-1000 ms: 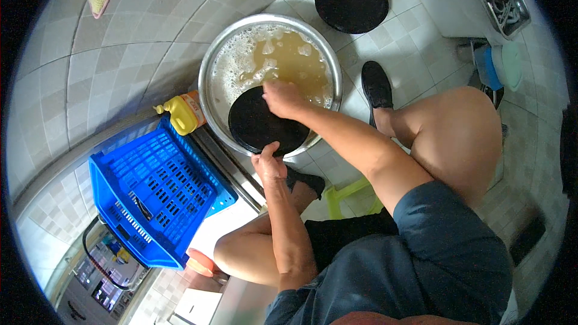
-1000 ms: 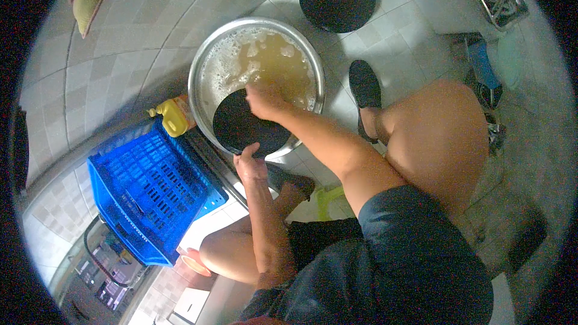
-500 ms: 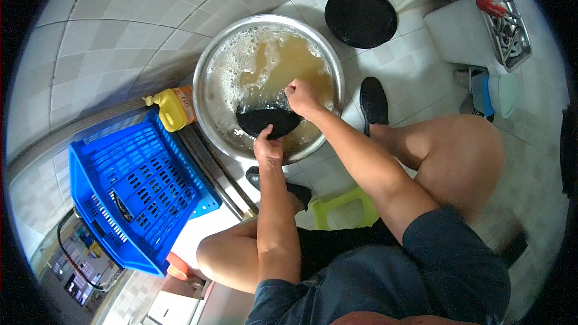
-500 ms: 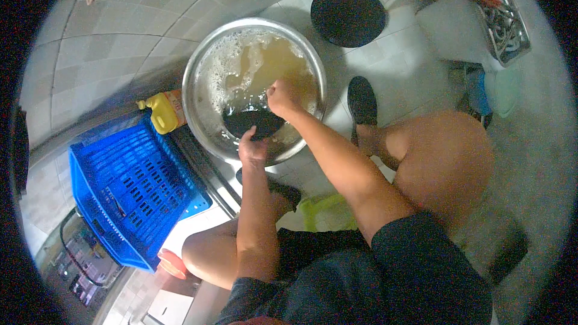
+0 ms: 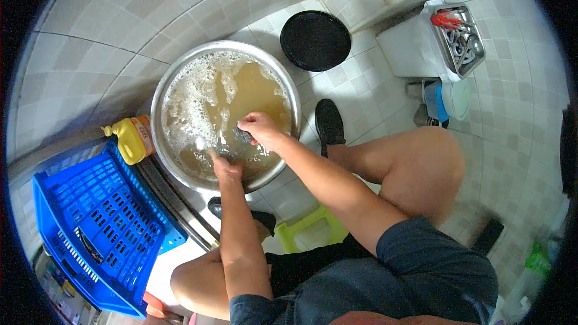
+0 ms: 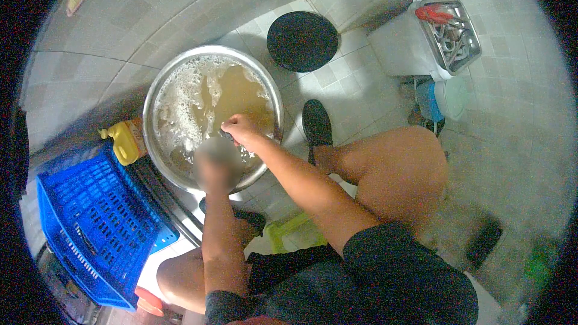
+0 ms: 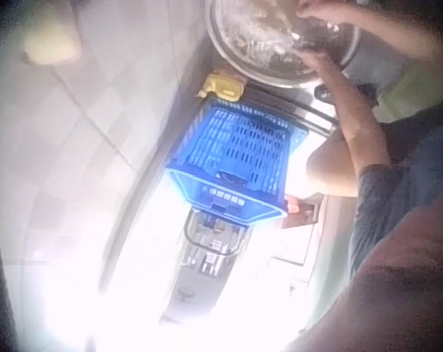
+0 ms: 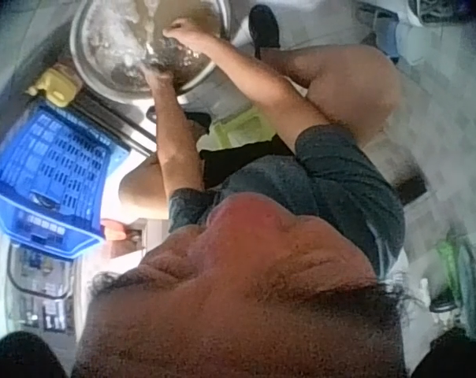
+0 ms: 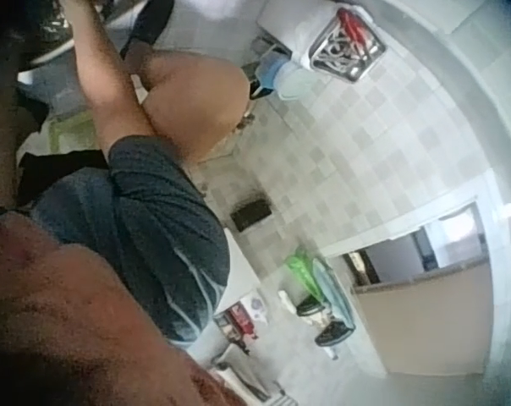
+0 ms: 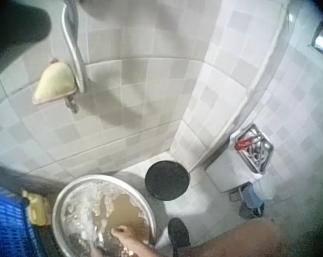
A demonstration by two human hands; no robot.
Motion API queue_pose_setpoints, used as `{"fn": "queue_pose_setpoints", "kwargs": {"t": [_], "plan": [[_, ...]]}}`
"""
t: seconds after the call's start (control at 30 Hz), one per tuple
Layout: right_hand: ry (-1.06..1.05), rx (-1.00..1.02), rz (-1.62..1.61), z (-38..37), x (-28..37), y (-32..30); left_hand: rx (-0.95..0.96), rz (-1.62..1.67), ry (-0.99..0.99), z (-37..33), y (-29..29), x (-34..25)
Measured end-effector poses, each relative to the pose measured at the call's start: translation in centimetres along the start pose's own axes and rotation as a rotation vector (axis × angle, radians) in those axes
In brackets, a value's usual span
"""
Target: The person washes several black plates and lids in a basin of soapy water by hand using a scouring pad, then places them into a blue plastic basket.
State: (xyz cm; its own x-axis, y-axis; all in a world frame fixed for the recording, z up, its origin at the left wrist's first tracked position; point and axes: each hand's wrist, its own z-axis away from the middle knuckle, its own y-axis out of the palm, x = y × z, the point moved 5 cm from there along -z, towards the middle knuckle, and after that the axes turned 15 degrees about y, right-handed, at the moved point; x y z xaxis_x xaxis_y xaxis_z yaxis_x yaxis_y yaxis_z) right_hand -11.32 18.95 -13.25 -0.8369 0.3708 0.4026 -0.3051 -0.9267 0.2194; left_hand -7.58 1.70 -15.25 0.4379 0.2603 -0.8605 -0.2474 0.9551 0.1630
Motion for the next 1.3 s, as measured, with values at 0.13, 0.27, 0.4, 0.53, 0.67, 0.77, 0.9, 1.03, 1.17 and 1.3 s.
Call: {"fn": "queue_pose_setpoints", "kwargs": {"t": [0.13, 0.27, 0.4, 0.53, 0.67, 0.77, 0.9, 1.03, 1.17, 1.3], "plan": [[0.094, 0.139, 0.039, 1.4, -0.2, 2.6, -0.196, 0.295, -0.191, -2.5, -6.1, 3.0], [0.055, 0.143, -0.121, 0.9, -1.3, 0.3, -0.22, 0.462, -0.255, -1.3, -4.4, 2.2], [0.084, 0.136, -0.062, 1.9, -2.3, 0.6, -0.042, -0.264, 0.258, 2.1, -2.8, -5.9], [0.139, -0.053, -0.06, 4.4, -2.4, 1.1, -0.221, -0.294, 0.139, 4.9, -2.0, -13.9], [0.042, -0.069, 0.144, 7.6, -0.7, 1.7, 0.034, -0.634, 0.366, 7.4, 0.7, -22.0], [-0.109, -0.039, 0.223, 11.0, 2.3, 2.5, 0.097, -0.937, 0.477, 10.2, 2.9, -27.6], [-0.251, 0.062, 0.419, 16.4, 7.4, 3.7, 0.129, -1.029, 0.617, 14.4, 4.6, -32.6], [-0.332, 0.162, 0.641, 23.5, 10.6, 5.8, 0.067, -1.066, 0.727, 17.6, 3.9, -35.2], [-0.322, 0.249, 0.797, 27.6, 10.4, 5.7, 0.099, -0.778, 0.578, 17.2, 1.8, -34.1], [-0.304, 0.327, 0.756, 28.6, 10.5, 6.5, 0.093, -0.704, 0.539, 15.4, 0.5, -32.8]]}}
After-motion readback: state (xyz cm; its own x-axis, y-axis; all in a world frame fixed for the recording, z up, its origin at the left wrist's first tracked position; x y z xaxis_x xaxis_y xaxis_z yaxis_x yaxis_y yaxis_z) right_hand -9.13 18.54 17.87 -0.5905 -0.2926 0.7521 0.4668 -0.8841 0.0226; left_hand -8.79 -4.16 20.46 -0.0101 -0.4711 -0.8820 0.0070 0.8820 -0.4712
